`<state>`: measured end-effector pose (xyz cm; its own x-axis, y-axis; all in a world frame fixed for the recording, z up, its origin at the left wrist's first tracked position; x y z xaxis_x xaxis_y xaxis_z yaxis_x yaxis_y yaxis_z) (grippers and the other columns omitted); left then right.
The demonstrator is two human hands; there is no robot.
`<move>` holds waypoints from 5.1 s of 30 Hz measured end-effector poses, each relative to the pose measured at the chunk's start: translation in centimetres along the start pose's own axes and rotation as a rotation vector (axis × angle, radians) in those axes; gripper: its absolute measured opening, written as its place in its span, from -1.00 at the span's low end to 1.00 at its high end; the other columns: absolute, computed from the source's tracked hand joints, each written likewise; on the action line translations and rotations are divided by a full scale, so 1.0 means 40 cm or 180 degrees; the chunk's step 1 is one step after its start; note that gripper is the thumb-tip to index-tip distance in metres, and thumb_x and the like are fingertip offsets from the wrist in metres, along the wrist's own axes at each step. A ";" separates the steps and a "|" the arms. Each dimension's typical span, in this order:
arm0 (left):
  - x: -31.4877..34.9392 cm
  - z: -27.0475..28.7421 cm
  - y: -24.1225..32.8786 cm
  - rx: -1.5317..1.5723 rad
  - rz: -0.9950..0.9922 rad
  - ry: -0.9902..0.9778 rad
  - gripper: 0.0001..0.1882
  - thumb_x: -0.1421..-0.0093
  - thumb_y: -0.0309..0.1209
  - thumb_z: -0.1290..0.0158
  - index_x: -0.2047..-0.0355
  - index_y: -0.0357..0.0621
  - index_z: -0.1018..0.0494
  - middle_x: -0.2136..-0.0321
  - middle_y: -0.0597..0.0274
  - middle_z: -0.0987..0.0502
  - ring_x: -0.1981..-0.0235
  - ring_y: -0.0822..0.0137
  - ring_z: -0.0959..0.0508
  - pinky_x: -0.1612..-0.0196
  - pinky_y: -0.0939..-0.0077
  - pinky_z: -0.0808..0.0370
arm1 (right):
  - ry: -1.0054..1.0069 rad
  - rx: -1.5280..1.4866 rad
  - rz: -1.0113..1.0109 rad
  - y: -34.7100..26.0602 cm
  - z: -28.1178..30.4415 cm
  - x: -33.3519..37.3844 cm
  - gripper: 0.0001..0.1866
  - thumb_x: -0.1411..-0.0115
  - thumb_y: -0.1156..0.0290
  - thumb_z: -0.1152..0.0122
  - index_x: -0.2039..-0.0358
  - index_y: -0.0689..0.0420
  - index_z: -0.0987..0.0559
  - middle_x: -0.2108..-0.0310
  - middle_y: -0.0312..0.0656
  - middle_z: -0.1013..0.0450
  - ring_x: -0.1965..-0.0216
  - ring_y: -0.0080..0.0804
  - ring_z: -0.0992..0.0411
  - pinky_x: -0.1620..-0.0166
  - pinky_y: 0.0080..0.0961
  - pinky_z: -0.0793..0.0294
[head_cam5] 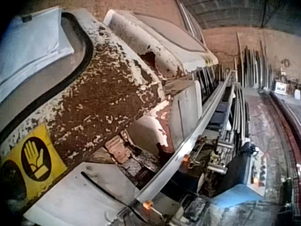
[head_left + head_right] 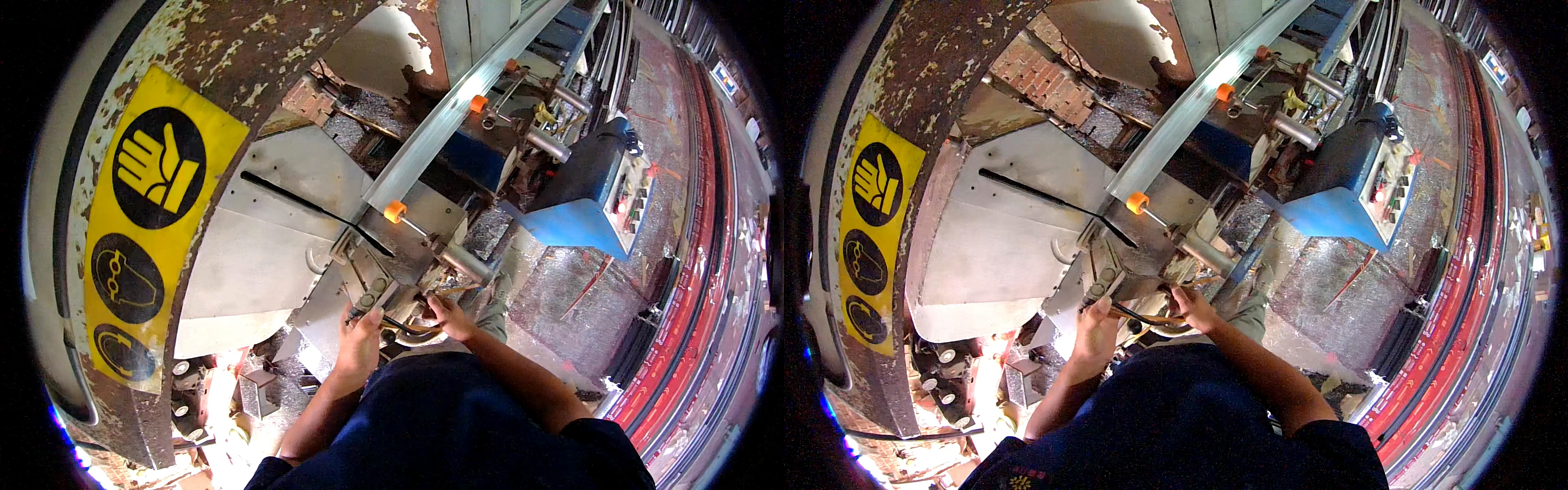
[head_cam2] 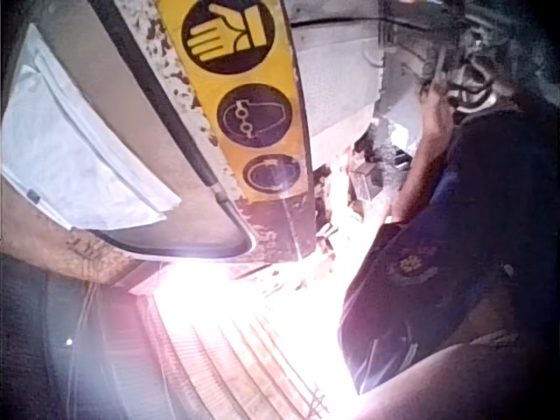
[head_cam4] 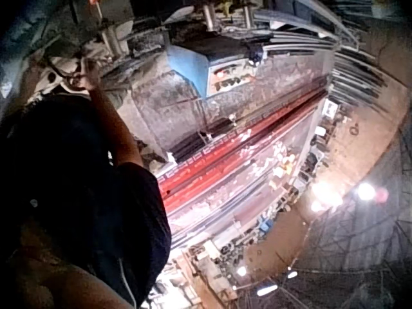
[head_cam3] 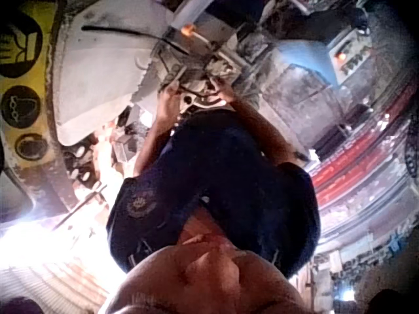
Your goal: The person operates a metal cutting machine in a workshop. They adjust the machine's clamps and controls, then cut a metal bar. The person removes the cut piece and repeats the process with another metal bar.
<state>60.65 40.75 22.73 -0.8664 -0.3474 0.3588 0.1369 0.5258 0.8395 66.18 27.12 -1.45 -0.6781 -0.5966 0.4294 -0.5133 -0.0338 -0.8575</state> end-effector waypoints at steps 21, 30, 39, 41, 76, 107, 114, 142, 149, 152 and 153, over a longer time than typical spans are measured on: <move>0.078 0.048 -0.003 0.0097 -0.0240 0.0216 -0.02 -0.09 -0.19 -0.28 -0.29 -0.47 0.04 -0.09 -0.10 -0.33 -0.16 0.14 -0.33 -0.25 0.23 -0.22 | -0.0360 0.1641 0.1275 -0.271 0.315 -0.076 -0.65 -0.18 0.43 -0.31 0.02 0.17 -0.51 0.23 -0.24 -0.57 0.18 -0.48 -0.52 0.12 -0.48 -0.51; 0.264 0.161 -0.298 -0.0385 0.0251 0.1712 -0.68 -0.29 -0.19 -0.11 0.45 -0.19 -0.51 0.52 0.24 -0.59 0.51 0.50 -0.47 0.37 0.59 -0.35 | 0.1553 0.2007 0.2060 -0.695 0.596 -0.044 -0.85 -0.23 0.43 -0.21 0.24 0.23 -0.60 0.42 -0.23 -0.59 0.39 -0.59 -0.52 0.34 -0.55 -0.47; 0.238 -0.150 -0.416 -0.1230 0.0083 0.1431 -0.66 -0.38 -0.29 0.02 0.24 -0.42 -0.53 0.55 0.13 -0.59 0.52 0.43 -0.56 0.38 0.55 -0.46 | 0.1060 0.3937 0.2621 -1.051 0.654 -0.345 -0.70 -0.17 0.44 -0.24 0.06 0.04 -0.56 0.39 -0.13 -0.57 0.37 -0.23 -0.58 0.32 -0.38 -0.54; 0.262 -0.168 -0.417 -0.1378 0.0059 0.1789 -0.71 -0.33 -0.35 -0.04 0.23 -0.42 -0.54 0.50 0.08 -0.62 0.48 0.39 -0.60 0.32 0.55 -0.49 | 0.0905 0.4549 0.2743 -1.072 0.644 -0.426 -0.61 -0.14 0.42 -0.21 -0.03 -0.01 -0.53 0.17 -0.03 -0.54 0.24 -0.09 -0.56 0.17 -0.24 -0.54; 0.182 -0.581 -0.159 0.2063 -0.0326 -0.0046 -0.37 -0.42 0.02 0.30 -0.17 -0.33 -0.27 -0.07 -0.03 -0.43 -0.09 0.16 -0.44 -0.19 0.27 -0.36 | -0.3412 0.2155 0.3085 -0.872 0.155 0.494 -0.59 -0.15 0.50 -0.24 -0.04 0.15 -0.49 0.02 -0.10 -0.39 0.00 -0.09 -0.39 -0.08 -0.29 -0.40; 0.342 0.090 -0.550 -0.2897 0.0591 0.1798 -0.62 -0.33 -0.03 0.09 0.09 0.00 -0.50 0.37 -0.12 -0.59 0.29 -0.18 -0.58 0.20 0.04 -0.49 | -0.1696 0.1476 -0.0047 -0.356 0.158 0.177 -0.79 -0.33 0.43 -0.09 0.09 0.21 -0.56 0.18 -0.31 -0.50 0.19 -0.59 -0.43 0.09 -0.62 -0.40; 0.205 0.191 -0.557 -0.3603 0.0365 0.0935 -0.59 -0.31 0.06 0.09 0.16 0.05 -0.52 0.39 -0.07 -0.60 0.31 -0.15 -0.59 0.24 0.01 -0.50 | -0.1229 0.1771 -0.0204 -0.155 0.108 -0.006 -0.72 -0.34 0.39 -0.04 0.01 0.20 -0.54 0.19 -0.33 -0.52 0.13 -0.57 -0.42 -0.03 -0.60 -0.33; 0.001 0.345 -0.645 -0.2702 0.0419 -0.0039 -0.52 -0.29 0.05 0.05 0.09 -0.12 -0.44 0.23 -0.14 -0.56 0.14 -0.14 -0.54 0.09 0.05 -0.45 | -0.0279 0.2626 0.0282 -0.137 -0.043 0.012 -0.68 -0.21 0.15 -0.30 0.45 0.18 -0.62 0.51 -0.30 -0.54 0.46 -0.53 -0.44 0.33 -0.46 -0.41; -0.012 0.371 -0.702 -0.2900 0.0631 -0.0144 -0.43 -0.28 0.15 0.13 0.00 -0.04 -0.46 0.13 -0.15 -0.56 0.05 -0.15 -0.52 -0.01 0.05 -0.45 | -0.0499 0.2414 0.0244 -0.139 -0.072 -0.018 -0.77 -0.23 0.26 -0.25 0.45 0.15 -0.61 0.51 -0.37 -0.54 0.47 -0.57 -0.43 0.34 -0.49 -0.41; 0.039 0.401 -0.661 -0.3085 0.0778 -0.0071 -0.38 -0.26 0.22 0.13 0.04 -0.06 -0.50 0.14 -0.12 -0.57 0.05 -0.11 -0.54 0.01 0.08 -0.45 | -0.0584 0.2516 0.0021 -0.153 -0.070 -0.015 -0.77 -0.24 0.25 -0.23 0.44 0.14 -0.63 0.50 -0.37 -0.54 0.44 -0.57 -0.44 0.32 -0.51 -0.40; 0.070 0.390 -0.597 -0.2976 0.0968 0.0026 -0.33 -0.23 0.27 0.11 0.08 -0.07 -0.52 0.17 -0.09 -0.59 0.09 -0.10 -0.56 0.03 0.09 -0.47 | -0.0537 0.2367 -0.0004 -0.142 -0.048 -0.022 -0.75 -0.25 0.22 -0.24 0.43 0.13 -0.65 0.50 -0.38 -0.55 0.42 -0.58 -0.44 0.32 -0.52 -0.40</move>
<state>47.48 39.34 -2.68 -0.7284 -0.3063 0.6129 0.6815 -0.2316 0.6942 68.67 29.39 3.59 -0.5574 -0.7086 0.4326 0.0161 -0.5302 -0.8477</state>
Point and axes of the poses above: each hand's wrist, its own x-axis away from the middle knuckle, its own z-axis out of the back of the hand, y = z × x, the point moved 5 cm from there along -x, towards the middle knuckle
